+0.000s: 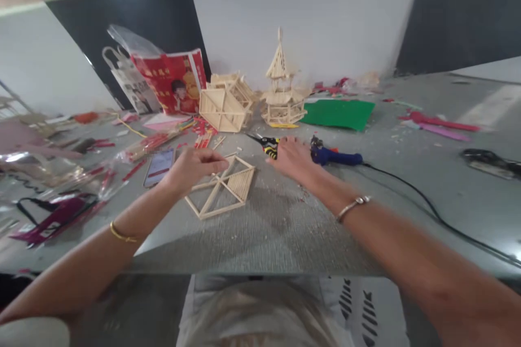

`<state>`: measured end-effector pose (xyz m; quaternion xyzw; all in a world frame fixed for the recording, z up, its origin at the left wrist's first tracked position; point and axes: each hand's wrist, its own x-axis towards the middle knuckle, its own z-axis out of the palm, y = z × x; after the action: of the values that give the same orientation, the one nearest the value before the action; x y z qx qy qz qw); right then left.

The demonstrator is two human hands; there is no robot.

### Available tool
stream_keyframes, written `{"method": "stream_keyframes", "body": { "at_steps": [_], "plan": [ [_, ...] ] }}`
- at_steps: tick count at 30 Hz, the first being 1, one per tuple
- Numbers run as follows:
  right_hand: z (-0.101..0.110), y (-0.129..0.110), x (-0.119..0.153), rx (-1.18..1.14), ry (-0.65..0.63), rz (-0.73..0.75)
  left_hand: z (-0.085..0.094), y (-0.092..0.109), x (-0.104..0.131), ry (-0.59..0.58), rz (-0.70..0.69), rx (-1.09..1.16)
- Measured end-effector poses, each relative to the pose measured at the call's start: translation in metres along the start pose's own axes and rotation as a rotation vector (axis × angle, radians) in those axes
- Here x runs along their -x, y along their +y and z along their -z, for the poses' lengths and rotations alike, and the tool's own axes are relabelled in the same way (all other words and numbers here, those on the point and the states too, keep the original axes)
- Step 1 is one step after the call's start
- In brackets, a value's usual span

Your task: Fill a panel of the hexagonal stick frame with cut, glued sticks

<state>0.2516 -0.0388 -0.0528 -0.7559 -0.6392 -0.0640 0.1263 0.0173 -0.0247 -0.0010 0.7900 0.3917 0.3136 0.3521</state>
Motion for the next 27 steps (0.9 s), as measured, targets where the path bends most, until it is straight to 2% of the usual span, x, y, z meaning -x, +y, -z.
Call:
{"method": "stream_keyframes", "body": {
  "at_steps": [3, 7, 10, 18, 22, 27],
  "plan": [
    [-0.010, -0.002, -0.017, 0.057, -0.062, 0.053, -0.003, 0.004, -0.003, -0.268, 0.039, -0.108],
    [-0.021, -0.005, -0.031, 0.071, -0.108, 0.069, -0.008, 0.000, -0.001, -0.377, -0.046, -0.275],
    [-0.026, -0.005, -0.036, 0.048, -0.120, 0.087, -0.012, -0.008, 0.002, -0.464, -0.058, -0.307],
    [-0.010, -0.013, -0.037, 0.090, -0.089, 0.212, -0.009, -0.020, 0.004, -0.514, -0.040, -0.349],
    [-0.001, -0.022, -0.021, 0.053, -0.029, 0.242, -0.009, -0.023, 0.006, -0.535, -0.023, -0.315],
    [0.001, -0.027, 0.007, -0.051, -0.015, 0.364, -0.012, -0.021, 0.009, -0.548, -0.003, -0.318]
  ]
}}
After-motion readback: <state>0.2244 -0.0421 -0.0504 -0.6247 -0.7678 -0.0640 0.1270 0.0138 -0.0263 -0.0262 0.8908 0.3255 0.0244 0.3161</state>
